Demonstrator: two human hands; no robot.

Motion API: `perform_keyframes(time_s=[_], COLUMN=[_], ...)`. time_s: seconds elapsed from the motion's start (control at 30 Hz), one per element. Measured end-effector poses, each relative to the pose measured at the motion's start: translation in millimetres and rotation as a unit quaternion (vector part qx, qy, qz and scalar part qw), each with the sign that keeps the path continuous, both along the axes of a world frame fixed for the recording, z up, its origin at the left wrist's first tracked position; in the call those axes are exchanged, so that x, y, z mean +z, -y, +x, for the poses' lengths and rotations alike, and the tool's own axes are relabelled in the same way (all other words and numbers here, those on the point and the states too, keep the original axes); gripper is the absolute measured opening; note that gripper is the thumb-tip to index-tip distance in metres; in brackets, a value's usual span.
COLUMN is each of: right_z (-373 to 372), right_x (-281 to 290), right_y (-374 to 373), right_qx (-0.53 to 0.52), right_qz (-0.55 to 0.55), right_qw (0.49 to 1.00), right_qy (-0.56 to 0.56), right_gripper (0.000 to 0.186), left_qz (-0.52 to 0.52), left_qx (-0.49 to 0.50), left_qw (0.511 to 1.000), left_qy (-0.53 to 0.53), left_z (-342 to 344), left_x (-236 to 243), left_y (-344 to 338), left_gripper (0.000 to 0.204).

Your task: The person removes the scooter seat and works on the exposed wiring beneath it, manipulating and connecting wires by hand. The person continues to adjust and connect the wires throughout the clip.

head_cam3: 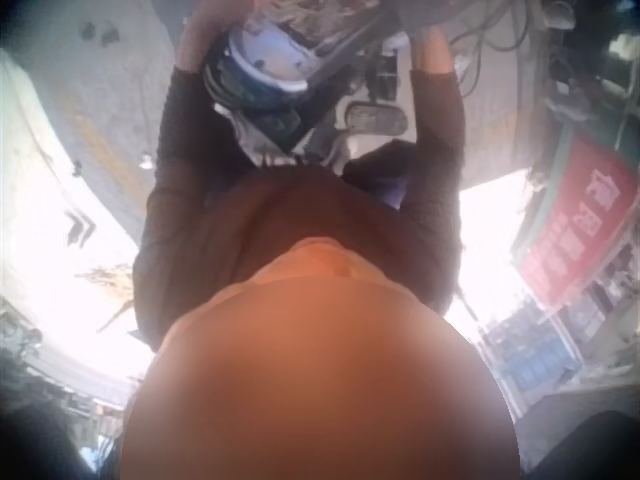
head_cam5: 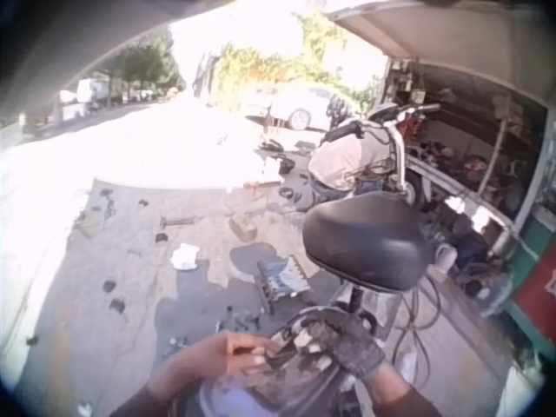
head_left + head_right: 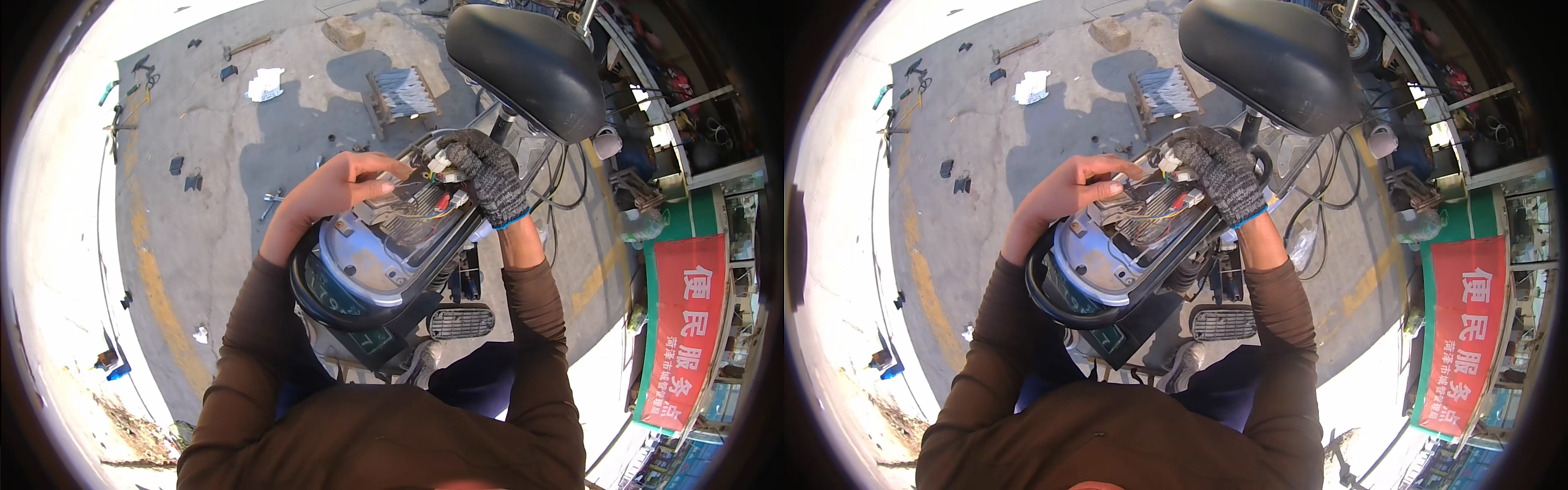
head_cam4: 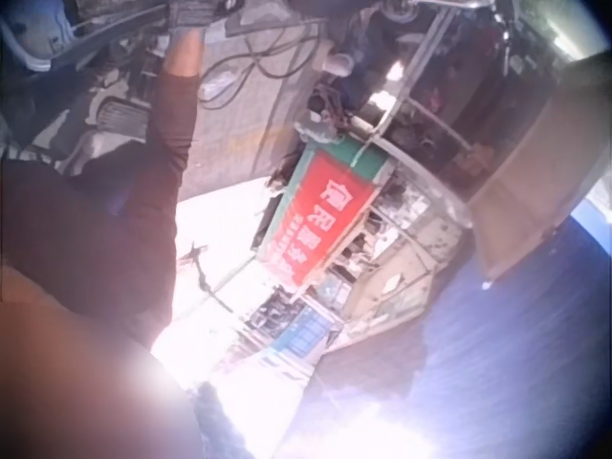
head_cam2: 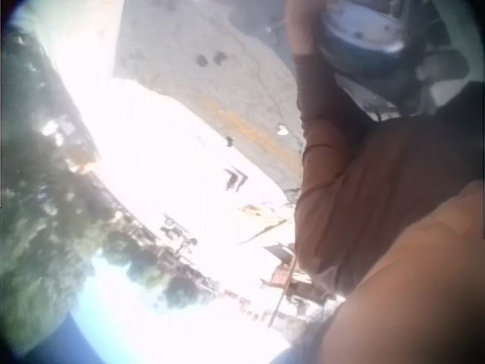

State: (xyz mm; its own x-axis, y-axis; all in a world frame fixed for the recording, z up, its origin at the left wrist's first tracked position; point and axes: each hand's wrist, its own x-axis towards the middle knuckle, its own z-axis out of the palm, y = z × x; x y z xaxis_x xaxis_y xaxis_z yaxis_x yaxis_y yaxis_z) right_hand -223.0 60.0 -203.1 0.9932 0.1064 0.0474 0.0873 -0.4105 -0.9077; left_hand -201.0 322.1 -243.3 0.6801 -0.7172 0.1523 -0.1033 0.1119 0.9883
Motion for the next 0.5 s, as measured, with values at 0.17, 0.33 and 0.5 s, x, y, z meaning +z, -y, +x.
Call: perform_keyframes(time_s=[0.17, 0.33, 0.5], right_z=[11.2, 22.4, 36.6], right_x=[-8.2, -13.4, -44.9], right_y=[-0.7, -5.5, 7.1], right_qx=[-0.021, -0.015, -0.039], right_qz=[0.15, -0.061, -0.031], right_qw=[0.985, 0.998, 0.998], right_qy=[-0.083, 0.001, 0.035], right_gripper=[0.029, 0.036, 0.032], left_qz=[0.017, 0.133, 0.162], left_qx=[0.015, -0.025, 0.002], left_qw=[1.0, 0.99, 0.985], left_qy=[-0.018, -0.032, -0.059], left_z=[13.4, 25.9, 26.5], left_x=[-3.6, 24.5, 27.7], left_y=[-5.6, 11.9, 59.2], left_gripper=[0.027, 0.035, 0.029])
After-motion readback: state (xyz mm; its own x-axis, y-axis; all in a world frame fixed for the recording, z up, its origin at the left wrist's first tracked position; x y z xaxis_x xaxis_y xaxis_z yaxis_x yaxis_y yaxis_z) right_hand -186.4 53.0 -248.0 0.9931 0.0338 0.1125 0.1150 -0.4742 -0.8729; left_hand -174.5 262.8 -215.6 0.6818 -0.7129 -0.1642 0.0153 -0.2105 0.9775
